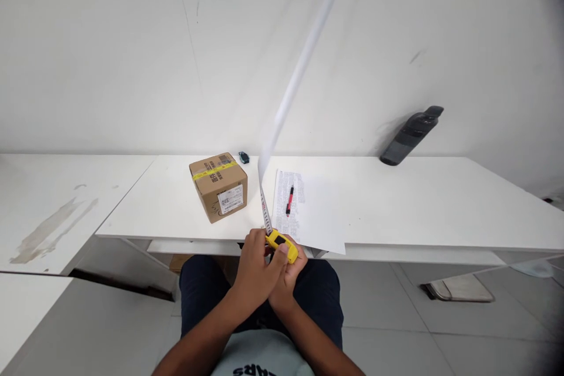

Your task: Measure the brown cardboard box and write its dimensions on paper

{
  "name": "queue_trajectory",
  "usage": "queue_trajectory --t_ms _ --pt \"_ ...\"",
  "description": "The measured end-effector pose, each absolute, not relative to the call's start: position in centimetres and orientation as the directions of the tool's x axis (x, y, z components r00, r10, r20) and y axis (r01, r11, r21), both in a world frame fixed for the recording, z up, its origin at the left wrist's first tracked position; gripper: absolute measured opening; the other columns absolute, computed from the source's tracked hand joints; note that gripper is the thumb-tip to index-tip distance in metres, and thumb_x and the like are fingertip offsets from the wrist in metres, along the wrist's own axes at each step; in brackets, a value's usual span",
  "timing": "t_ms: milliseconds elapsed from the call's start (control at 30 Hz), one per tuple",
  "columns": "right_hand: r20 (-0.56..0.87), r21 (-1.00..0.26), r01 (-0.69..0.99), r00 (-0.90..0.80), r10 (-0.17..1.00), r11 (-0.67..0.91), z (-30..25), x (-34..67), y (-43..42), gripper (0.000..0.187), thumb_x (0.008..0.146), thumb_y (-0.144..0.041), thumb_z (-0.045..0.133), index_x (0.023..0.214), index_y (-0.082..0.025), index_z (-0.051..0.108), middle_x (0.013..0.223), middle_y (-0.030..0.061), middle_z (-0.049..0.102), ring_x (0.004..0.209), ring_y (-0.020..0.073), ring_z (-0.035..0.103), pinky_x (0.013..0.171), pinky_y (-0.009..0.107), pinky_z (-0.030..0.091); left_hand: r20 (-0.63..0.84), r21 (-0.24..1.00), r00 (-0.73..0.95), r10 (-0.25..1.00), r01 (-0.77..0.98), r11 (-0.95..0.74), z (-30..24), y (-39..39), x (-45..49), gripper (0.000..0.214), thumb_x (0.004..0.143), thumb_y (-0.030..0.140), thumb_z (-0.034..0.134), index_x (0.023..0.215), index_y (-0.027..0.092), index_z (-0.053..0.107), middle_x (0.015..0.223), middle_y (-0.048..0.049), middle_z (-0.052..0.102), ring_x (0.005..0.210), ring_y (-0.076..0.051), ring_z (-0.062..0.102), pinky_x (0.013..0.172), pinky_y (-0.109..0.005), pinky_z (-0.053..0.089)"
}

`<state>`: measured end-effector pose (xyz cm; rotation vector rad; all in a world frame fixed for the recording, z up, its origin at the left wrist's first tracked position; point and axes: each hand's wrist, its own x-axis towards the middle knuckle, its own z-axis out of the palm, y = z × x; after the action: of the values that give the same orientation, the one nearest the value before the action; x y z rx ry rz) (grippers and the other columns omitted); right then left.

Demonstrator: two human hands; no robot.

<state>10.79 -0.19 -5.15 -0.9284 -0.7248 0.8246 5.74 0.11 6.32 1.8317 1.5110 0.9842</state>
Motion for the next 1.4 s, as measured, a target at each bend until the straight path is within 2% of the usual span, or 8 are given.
queue_trajectory --t_ms 267,367,533,700,833,1000,1200,1400 --pt "0.172 -0.884 -0.301 0.505 0.846 0.359 -4.0 10.8 -0.2 0.045 0.092 -0.053 0.052 0.125 -0.027 0.037 0.13 0.0118 0.053 0.11 0.0217 0.06 0.093 0.046 0.05 -0.017 0.998 0.185 0.983 0.065 0.005 5.2 0.4 5.8 0.045 0.093 0.049 0.046 0.127 0.019 0.047 0.124 -0.0118 0.06 0.115 -0.022 0.059 0.102 -0.038 0.045" --pt "0.087 -0.875 -0.403 0.412 0.907 0.267 -3.3 11.6 0.1 0.048 0.09 -0.057 0.053 0.124 -0.025 0.042 0.122 0.0089 0.058 0.106 0.0209 0.061 0.09 0.042 0.051 0.021 0.992 0.161 0.987 0.119 -0.041 4.8 1.1 5.0 0.049 0.096 0.054 0.038 0.129 0.02 0.05 0.13 -0.0122 0.058 0.122 -0.023 0.055 0.104 -0.039 0.044" --pt "-0.038 -0.887 -0.459 0.177 0.984 0.048 -1.5 13.5 1.4 0.05 0.083 -0.055 0.065 0.118 -0.02 0.055 0.106 0.0063 0.066 0.094 0.0212 0.063 0.081 0.036 0.054 0.235 0.903 0.011 0.972 0.367 -0.223 3.2 2.5 3.7 0.038 0.095 0.047 0.046 0.122 0.022 0.059 0.131 -0.0105 0.059 0.128 -0.024 0.05 0.113 -0.045 0.035" --pt "-0.108 -0.846 -0.528 0.031 0.994 -0.075 0.1 14.4 1.6 0.045 0.08 -0.058 0.067 0.104 -0.02 0.059 0.096 0.0043 0.065 0.08 0.0191 0.063 0.059 0.027 0.051 0.204 0.929 0.035 0.978 0.31 -0.204 1.6 2.5 3.9 0.036 0.095 0.043 0.045 0.119 0.021 0.061 0.123 -0.0098 0.063 0.117 -0.023 0.058 0.105 -0.041 0.044" --pt "-0.127 -0.82 -0.569 0.073 0.989 -0.063 0.2 14.1 1.7 0.041 0.081 -0.06 0.064 0.09 -0.021 0.056 0.079 -0.0013 0.06 0.068 0.0146 0.058 0.052 0.021 0.044 0.214 0.922 0.029 0.976 0.323 -0.211 1.1 2.0 4.4 0.034 0.094 0.043 0.048 0.116 0.021 0.062 0.119 -0.0097 0.064 0.115 -0.024 0.059 0.103 -0.043 0.044" --pt "-0.123 -0.947 -0.317 0.187 0.975 -0.059 -1.0 15.1 2.6 0.044 0.079 -0.064 0.061 0.089 -0.021 0.06 0.067 -0.0034 0.055 0.055 0.0154 0.052 0.043 0.024 0.039 0.211 0.907 0.073 0.975 0.357 -0.223 2.6 2.8 4.2 0.033 0.093 0.043 0.05 0.117 0.023 0.06 0.126 -0.0102 0.062 0.122 -0.026 0.055 0.104 -0.045 0.042" --pt "0.262 -0.948 0.257 0.306 0.915 0.185 -2.2 17.4 2.0 0.027 0.084 -0.045 0.061 0.085 -0.02 0.07 0.082 0.0037 0.066 0.075 0.0205 0.06 0.071 0.032 0.047 0.197 0.862 0.267 0.943 0.412 -0.296 9.4 6.5 7.1 0.071 0.087 0.049 0.058 0.148 0.022 0.033 0.148 -0.0157 0.047 0.136 -0.029 0.044 0.108 -0.044 0.037" --pt "0.256 -0.891 0.44 0.275 0.927 0.116 -2.1 18.6 0.8 0.018 0.085 -0.036 0.059 0.085 -0.021 0.069 0.084 0.004 0.067 0.076 0.022 0.064 0.071 0.032 0.047 -0.117 0.476 0.584 0.803 0.743 -0.471 12.4 11.1 14.9 0.072 0.081 0.062 0.055 0.139 0.02 0.044 0.142 -0.0186 0.053 0.13 -0.039 0.048 0.1 -0.049 0.04"
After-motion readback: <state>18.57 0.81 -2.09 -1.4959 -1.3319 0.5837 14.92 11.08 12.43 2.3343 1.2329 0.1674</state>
